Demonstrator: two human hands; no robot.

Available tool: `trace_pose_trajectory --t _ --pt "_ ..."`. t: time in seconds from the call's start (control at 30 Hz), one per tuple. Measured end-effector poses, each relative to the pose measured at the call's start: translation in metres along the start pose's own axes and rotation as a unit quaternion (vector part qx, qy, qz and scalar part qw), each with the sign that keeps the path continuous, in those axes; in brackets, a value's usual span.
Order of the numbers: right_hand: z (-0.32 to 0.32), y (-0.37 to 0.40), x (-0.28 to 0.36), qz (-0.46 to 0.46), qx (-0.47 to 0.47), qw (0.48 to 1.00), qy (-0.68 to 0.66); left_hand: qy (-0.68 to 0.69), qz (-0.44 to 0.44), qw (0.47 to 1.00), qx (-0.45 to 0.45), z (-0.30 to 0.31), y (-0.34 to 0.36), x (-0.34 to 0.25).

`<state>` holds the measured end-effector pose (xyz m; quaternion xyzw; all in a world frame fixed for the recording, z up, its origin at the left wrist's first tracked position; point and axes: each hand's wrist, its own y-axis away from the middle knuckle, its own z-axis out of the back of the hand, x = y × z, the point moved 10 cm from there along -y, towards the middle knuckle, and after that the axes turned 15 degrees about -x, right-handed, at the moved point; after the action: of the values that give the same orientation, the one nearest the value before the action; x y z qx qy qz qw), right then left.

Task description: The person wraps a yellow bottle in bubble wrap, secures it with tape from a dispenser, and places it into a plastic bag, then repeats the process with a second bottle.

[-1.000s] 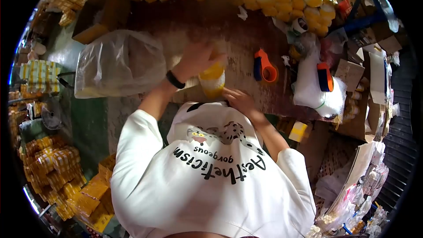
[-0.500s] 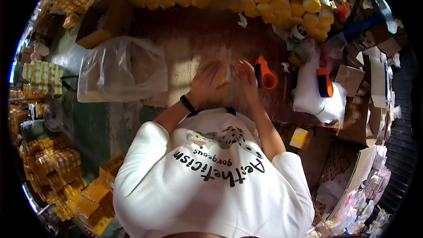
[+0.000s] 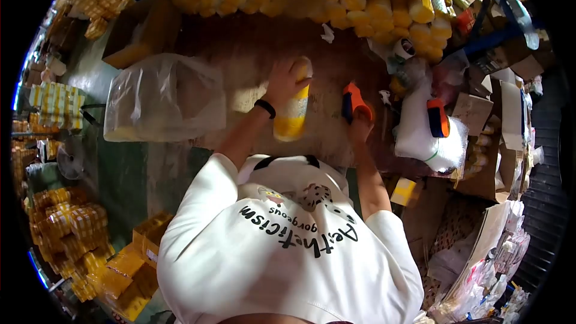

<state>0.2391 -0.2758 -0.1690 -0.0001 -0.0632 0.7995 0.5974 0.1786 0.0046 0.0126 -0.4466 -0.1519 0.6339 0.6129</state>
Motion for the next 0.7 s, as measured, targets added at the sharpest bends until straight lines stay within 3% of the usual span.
trace_pose_trajectory --t 0.07,0.1,0.17,0.23,0.3,0.33,0.4,0.43,0.53,0.63,0.7 --pt "-0.022 -0.007 -0.005 0.007 -0.019 1.0 0.011 -0.026 0.035 0.998 0.053 -0.025 0.001 0.02" --pt "-0.025 -0.007 -0.005 0.01 -0.049 0.999 0.004 -0.045 0.012 0.997 0.065 -0.045 0.014 0.03" --pt "-0.011 -0.005 -0.002 0.029 -0.112 0.993 -0.006 -0.081 -0.025 0.992 0.092 -0.083 0.049 0.049" --pt "0.017 0.002 0.004 0.063 -0.176 0.982 -0.012 -0.065 -0.001 0.992 0.109 -0.085 0.056 0.046" --pt "0.018 0.002 -0.014 -0.064 -0.079 0.979 -0.176 -0.034 0.021 0.991 0.128 -0.084 0.06 0.045" --pt "0.018 0.009 -0.02 -0.129 -0.026 0.958 -0.254 0.017 0.046 0.979 0.199 -0.085 0.066 0.038" --pt "0.052 0.017 -0.02 -0.15 -0.049 0.933 -0.325 0.115 0.091 0.934 0.325 -0.079 0.074 0.015" --pt "0.062 0.022 -0.021 -0.161 -0.063 0.917 -0.361 0.148 0.028 0.959 0.241 -0.054 0.074 -0.014" --pt "0.063 0.043 -0.032 -0.195 -0.057 0.886 -0.418 0.007 -0.202 0.848 0.49 -0.047 0.135 -0.067" --pt "0.068 0.054 -0.033 -0.182 -0.083 0.874 -0.442 0.083 -0.218 0.904 0.358 -0.055 0.137 -0.068" --pt "0.074 0.058 -0.035 -0.146 -0.162 0.869 -0.445 0.105 -0.08 0.933 0.336 -0.053 0.126 -0.053"
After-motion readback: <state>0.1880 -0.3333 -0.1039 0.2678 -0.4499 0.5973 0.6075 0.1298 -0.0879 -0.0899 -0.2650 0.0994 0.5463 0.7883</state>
